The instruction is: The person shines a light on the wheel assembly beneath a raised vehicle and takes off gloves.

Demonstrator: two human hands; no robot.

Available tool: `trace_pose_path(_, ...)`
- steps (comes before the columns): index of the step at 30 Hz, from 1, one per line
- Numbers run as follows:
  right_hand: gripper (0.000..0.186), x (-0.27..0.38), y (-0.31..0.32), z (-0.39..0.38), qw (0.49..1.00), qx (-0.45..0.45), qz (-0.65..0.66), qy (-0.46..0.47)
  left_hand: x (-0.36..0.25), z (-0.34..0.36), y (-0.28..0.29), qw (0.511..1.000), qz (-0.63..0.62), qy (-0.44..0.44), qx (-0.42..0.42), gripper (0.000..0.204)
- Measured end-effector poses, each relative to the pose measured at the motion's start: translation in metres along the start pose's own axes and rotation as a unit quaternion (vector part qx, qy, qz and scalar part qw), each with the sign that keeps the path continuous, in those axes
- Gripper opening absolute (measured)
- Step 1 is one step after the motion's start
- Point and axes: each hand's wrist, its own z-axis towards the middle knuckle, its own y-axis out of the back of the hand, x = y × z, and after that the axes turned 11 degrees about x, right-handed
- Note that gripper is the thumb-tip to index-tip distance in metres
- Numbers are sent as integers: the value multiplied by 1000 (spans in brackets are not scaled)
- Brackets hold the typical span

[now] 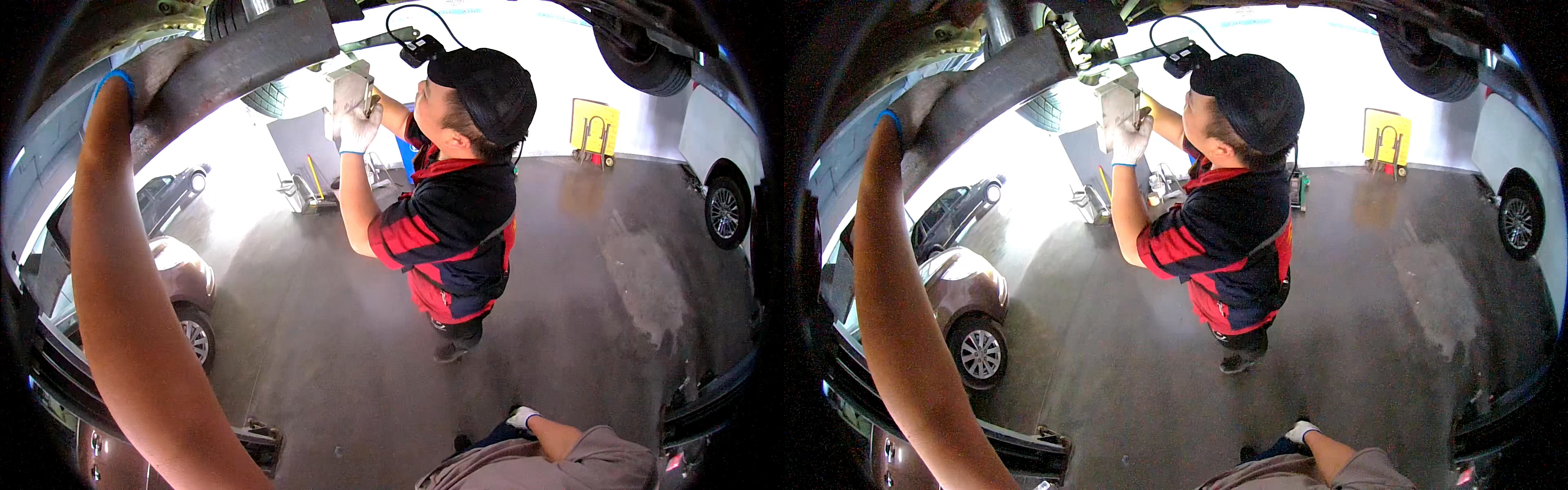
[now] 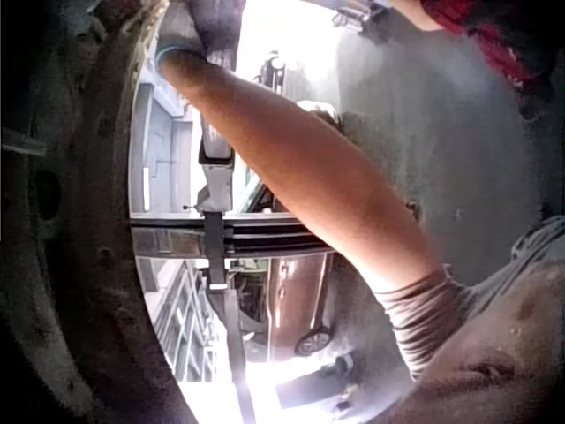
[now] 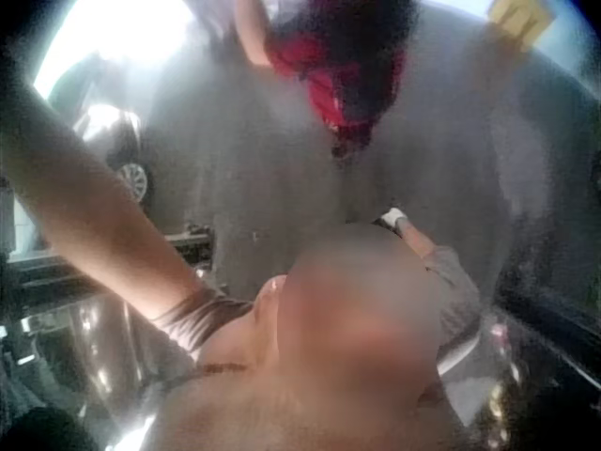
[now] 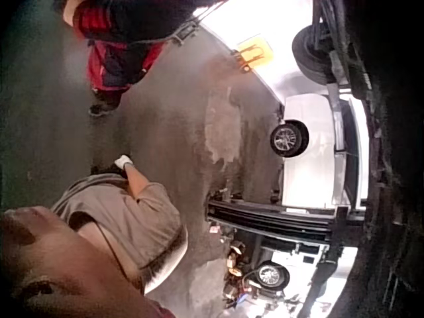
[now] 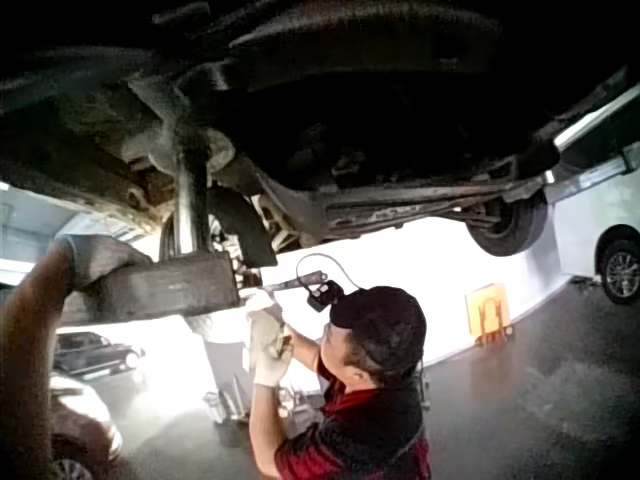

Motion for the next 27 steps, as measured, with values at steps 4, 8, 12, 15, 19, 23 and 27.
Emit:
trace_pose_path(4,39,1,-8,4,999,12,35,-18,12,5,13,990,119,-80,3,32)
trace_pose_path(8,36,7,-5,-1,999,0,35,-29,19,17,14,995,72,-61,-41,33)
trace_pose_path(12,35,9,-1,-8,999,0,28,-15,20,22,13,990,111,-76,-42,33)
trace_pose_path(15,35,7,0,-8,998,9,47,-27,25,24,16,986,137,-87,-44,33)
trace_pose_path(19,37,24,5,-29,999,6,33,-17,33,24,20,994,81,-68,-8,33)
trace_pose_path(23,37,23,9,-38,999,-3,20,-35,12,16,11,987,152,-54,6,31)
trace_pose_path(27,37,13,1,-18,999,0,27,-20,20,18,14,987,133,-92,-14,32)
